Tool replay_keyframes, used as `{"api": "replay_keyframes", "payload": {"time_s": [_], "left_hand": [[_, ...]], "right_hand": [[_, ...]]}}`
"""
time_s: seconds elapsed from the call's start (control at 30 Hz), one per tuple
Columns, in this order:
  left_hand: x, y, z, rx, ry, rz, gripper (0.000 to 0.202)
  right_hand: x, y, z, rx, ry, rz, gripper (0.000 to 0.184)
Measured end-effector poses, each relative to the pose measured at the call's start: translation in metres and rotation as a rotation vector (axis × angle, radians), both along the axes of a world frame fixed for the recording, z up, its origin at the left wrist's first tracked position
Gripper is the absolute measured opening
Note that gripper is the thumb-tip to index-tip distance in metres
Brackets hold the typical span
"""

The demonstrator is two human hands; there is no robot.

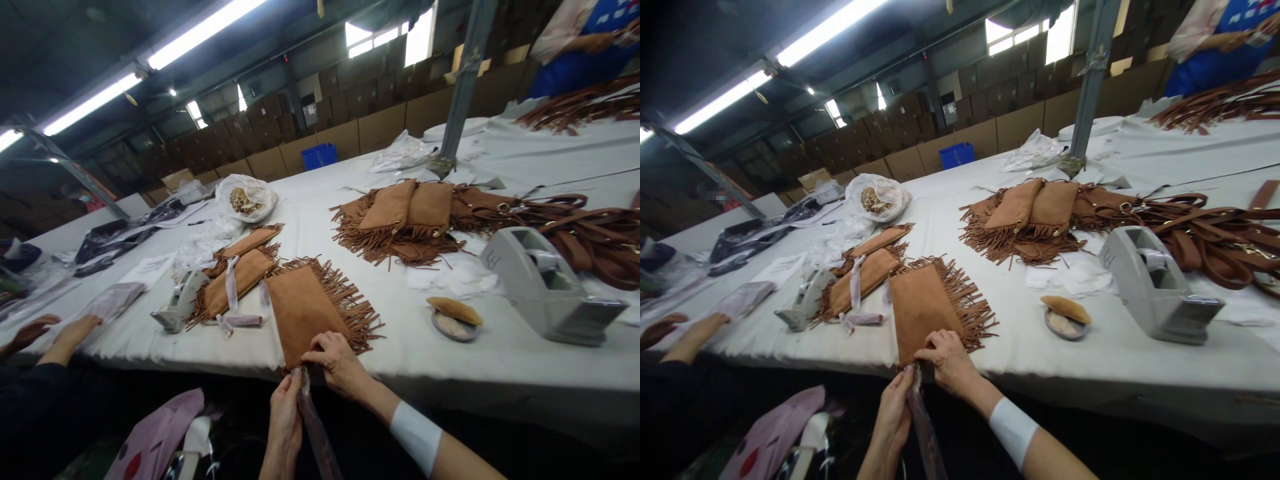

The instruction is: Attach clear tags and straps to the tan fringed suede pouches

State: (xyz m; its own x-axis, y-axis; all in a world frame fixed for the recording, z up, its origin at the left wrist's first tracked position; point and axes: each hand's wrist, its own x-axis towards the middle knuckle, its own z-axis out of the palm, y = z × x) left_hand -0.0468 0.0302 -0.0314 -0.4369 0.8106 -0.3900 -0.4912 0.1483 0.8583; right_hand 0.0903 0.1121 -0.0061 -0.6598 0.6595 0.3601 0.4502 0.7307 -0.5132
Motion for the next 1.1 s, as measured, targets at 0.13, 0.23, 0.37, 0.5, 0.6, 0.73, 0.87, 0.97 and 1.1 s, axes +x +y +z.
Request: {"api": "replay_keyframes", "payload": {"time_s": [0.13,0.23,0.37,0.5,0.6,0.73,0.87,0.97,1.1], "left_hand": [[-0.003,-0.001,0.000,0.012,0.056,0.022,0.039],[-0.009,0.000,0.001,0.028,0.126,0.081,0.034],[-0.020,0.000,0.007,0.026,0.212,0.124,0.029],[-0.026,-0.001,0.021,-0.007,0.226,0.055,0.031],[-0.028,-0.002,0.029,-0.017,0.236,-0.026,0.034],[-0.035,-0.007,0.035,0.000,0.268,-0.037,0.040],[-0.037,-0.024,0.034,0.012,0.287,-0.136,0.054],[-0.029,-0.040,0.025,-0.052,0.373,-0.301,0.061],[-0.020,-0.051,0.017,-0.104,0.336,-0.174,0.060]], "right_hand": [[0.000,0.003,0.002,-0.029,0.062,0.012,0.039],[0.001,-0.005,0.005,-0.054,0.220,-0.021,0.032],[-0.001,-0.036,0.010,-0.225,0.486,-0.134,0.021],[-0.017,-0.054,0.007,-0.789,0.531,-0.210,0.023],[-0.034,-0.050,0.004,-1.111,0.566,-0.099,0.028],[-0.048,-0.045,0.002,-1.267,0.597,0.002,0.033],[-0.053,-0.048,0.000,-1.368,0.642,-0.019,0.032],[-0.055,-0.051,-0.003,-1.411,0.667,-0.046,0.033],[-0.059,-0.053,-0.006,-1.427,0.685,-0.071,0.037]]}}
